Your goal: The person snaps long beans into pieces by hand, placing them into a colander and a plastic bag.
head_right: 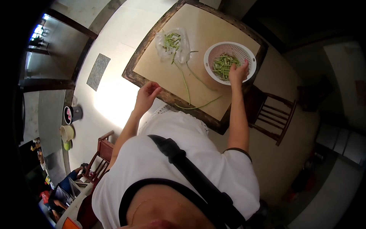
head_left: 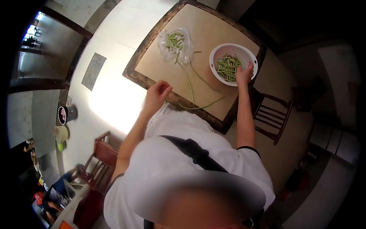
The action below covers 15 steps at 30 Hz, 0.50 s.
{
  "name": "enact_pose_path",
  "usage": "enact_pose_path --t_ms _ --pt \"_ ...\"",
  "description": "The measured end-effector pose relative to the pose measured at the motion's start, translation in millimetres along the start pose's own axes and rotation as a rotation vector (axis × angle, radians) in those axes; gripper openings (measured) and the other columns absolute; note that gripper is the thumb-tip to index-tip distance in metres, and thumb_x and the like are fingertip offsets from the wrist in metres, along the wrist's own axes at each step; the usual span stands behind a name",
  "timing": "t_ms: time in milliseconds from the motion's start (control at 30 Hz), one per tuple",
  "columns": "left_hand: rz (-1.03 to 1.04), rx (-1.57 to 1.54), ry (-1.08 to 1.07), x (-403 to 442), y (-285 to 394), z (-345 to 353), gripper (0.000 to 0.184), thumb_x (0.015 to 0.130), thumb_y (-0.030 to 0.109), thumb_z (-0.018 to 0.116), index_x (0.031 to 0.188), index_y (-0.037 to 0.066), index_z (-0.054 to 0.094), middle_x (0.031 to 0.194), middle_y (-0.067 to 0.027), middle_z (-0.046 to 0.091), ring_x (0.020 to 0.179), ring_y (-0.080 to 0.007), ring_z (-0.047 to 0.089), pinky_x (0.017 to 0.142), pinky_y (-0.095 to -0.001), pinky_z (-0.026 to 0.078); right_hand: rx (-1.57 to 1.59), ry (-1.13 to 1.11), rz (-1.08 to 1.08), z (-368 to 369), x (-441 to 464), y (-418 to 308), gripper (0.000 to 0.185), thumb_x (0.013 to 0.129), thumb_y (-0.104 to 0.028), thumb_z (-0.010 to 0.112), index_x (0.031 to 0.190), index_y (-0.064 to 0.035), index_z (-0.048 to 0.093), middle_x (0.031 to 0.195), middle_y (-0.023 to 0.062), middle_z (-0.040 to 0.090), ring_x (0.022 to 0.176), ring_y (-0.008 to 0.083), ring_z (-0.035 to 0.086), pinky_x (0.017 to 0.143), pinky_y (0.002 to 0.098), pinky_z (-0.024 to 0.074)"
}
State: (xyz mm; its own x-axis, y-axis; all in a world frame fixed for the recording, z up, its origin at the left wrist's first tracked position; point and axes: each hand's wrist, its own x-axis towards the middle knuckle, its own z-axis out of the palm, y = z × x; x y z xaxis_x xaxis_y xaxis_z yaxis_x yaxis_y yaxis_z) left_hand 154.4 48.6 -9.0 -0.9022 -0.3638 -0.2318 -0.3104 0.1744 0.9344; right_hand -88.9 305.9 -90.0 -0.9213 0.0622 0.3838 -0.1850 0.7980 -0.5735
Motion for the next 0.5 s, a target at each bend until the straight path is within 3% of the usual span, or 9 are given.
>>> enact_pose_path --t_ms 33,100,167,233,300,433,500 --pt "-0.002 -0.042 0.045 -2 -2 1 0.009 0.079 0.009 0.055 0.081 0.001 0.052 0.068 -0.0015 0.054 0.063 -0.0068 0.050 0.058 -0.0195 0.041 -0.159 0.099 -0.165 -9 -2 -4 0.033 0.076 -0.012 0.053 0.105 -0.0011 0.039 0.085 0.0117 0.053 0.076 0.0236 0.053 0.065 0.0334 0.0437" --pt "-0.006 -0.084 0.104 -7 -2 0 0.010 0.077 0.010 0.057 0.079 0.001 0.052 0.065 -0.0025 0.054 0.060 -0.0078 0.050 0.056 -0.0202 0.040 0.436 -0.294 0.023 -4 -22 -18 0.033 0.074 -0.017 0.056 0.101 -0.0021 0.044 0.081 0.0115 0.054 0.072 0.0238 0.054 0.064 0.0345 0.0427" --pt "-0.033 -0.102 0.058 -9 2 1 0.009 0.077 0.009 0.056 0.079 0.001 0.052 0.065 -0.0016 0.053 0.059 -0.0069 0.048 0.055 -0.0195 0.040 0.530 -0.717 0.067 45 -63 7 0.024 0.075 -0.013 0.056 0.096 -0.0037 0.049 0.077 0.0106 0.055 0.068 0.0213 0.054 0.061 0.0297 0.0432" --pt "-0.018 -0.079 0.076 -10 9 0 0.009 0.077 0.009 0.056 0.079 0.001 0.052 0.064 -0.0013 0.053 0.058 -0.0065 0.048 0.055 -0.0194 0.039 0.265 -0.929 -0.108 64 -98 16 0.028 0.072 -0.012 0.058 0.097 -0.0038 0.049 0.078 0.0121 0.055 0.070 0.0266 0.055 0.064 0.0326 0.0441" --pt "-0.005 -0.048 0.095 -11 14 -2 0.010 0.078 0.010 0.056 0.078 0.001 0.052 0.063 -0.0009 0.052 0.058 -0.0065 0.047 0.054 -0.0197 0.039 -0.071 -0.442 -0.242 86 -132 39 0.031 0.069 -0.010 0.058 0.098 -0.0038 0.050 0.077 0.0135 0.056 0.073 0.0321 0.054 0.066 0.0370 0.0442" --pt "0.010 0.001 0.120 -14 11 -5 0.010 0.078 0.010 0.056 0.078 0.001 0.052 0.063 -0.0010 0.053 0.057 -0.0067 0.048 0.054 -0.0202 0.040 -0.175 -0.442 -0.126 104 -151 77 0.033 0.066 -0.011 0.059 0.096 -0.0031 0.049 0.076 0.0146 0.055 0.073 0.0372 0.052 0.067 0.0427 0.0427" --pt "0.011 -0.038 0.118 -14 8 -3 0.012 0.078 0.012 0.055 0.078 0.000 0.053 0.064 -0.0017 0.054 0.057 -0.0072 0.048 0.055 -0.0203 0.040 -0.303 -0.849 -0.048 89 -142 67 0.025 0.069 -0.013 0.059 0.091 -0.0038 0.050 0.076 0.0091 0.056 0.067 0.0269 0.054 0.059 0.0363 0.0440"
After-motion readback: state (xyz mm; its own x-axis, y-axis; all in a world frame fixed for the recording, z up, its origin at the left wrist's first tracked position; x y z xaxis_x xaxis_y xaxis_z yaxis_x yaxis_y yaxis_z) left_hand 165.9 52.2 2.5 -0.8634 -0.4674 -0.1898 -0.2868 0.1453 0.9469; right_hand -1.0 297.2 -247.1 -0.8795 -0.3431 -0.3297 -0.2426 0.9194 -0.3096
